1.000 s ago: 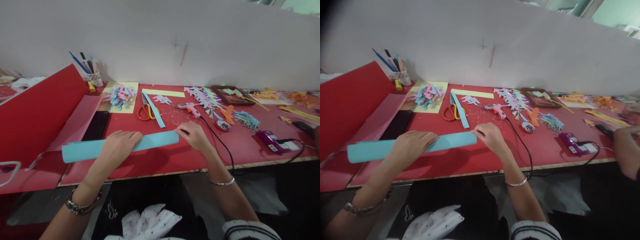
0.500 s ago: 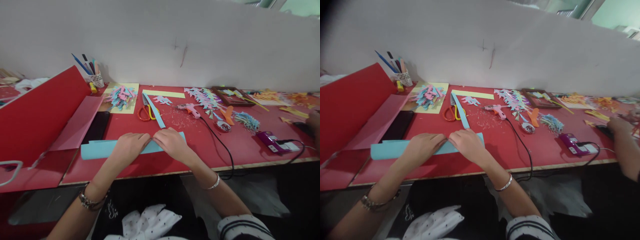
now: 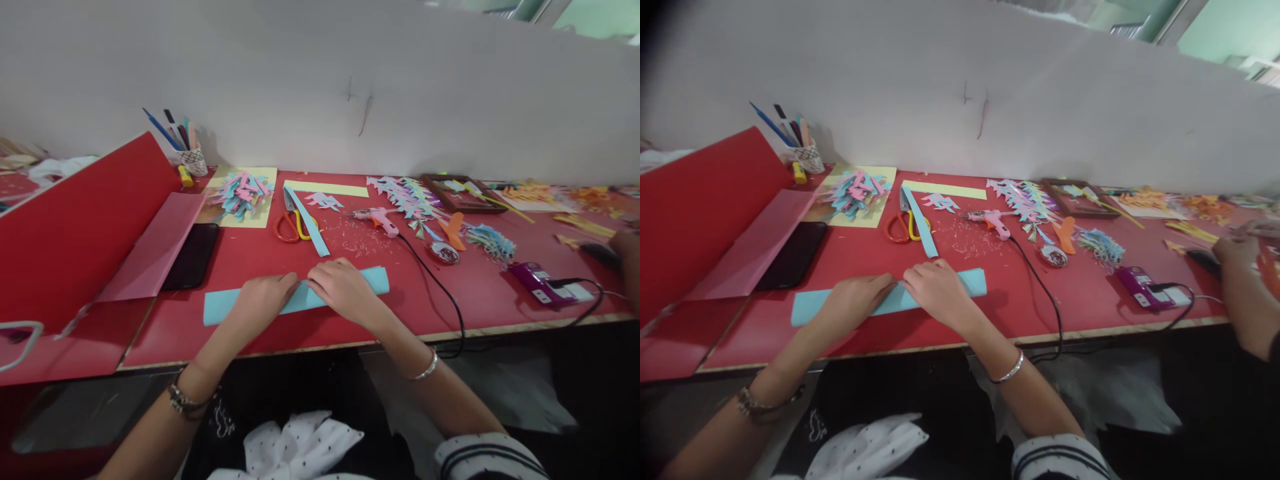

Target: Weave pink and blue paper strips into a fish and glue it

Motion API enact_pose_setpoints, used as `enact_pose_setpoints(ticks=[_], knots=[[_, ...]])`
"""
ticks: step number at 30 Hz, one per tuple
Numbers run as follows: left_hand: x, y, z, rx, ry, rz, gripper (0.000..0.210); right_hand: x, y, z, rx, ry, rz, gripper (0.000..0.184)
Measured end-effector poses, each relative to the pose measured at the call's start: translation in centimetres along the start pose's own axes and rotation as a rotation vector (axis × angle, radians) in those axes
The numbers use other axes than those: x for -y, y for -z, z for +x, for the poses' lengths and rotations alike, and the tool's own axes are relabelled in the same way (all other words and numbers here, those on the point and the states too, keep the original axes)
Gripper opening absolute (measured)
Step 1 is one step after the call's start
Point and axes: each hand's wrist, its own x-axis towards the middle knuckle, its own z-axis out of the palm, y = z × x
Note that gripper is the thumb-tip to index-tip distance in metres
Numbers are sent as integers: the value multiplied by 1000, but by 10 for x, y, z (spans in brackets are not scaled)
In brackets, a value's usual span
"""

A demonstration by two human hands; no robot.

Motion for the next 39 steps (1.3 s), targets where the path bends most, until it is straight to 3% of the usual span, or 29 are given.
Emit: enact_pose_setpoints(ticks=[8,16,24,32,39], knots=[[-8,-20,11,86,-28,-91,25,-10,-30,1,223,-106,117,20],[-3,-22,6,15,-2,-140,25,-5,-34,-2,214,-189,42,21],[16,-19,-4,63,20,-12,24,-4,-35,-1,211,-206,18,19],[34,-25,-17,-10,66,67,21,-1,-34,0,222,-234,8,15],[52,-29,-30,0,124,91,22,-1,-34,0,244,-224,-13,17]])
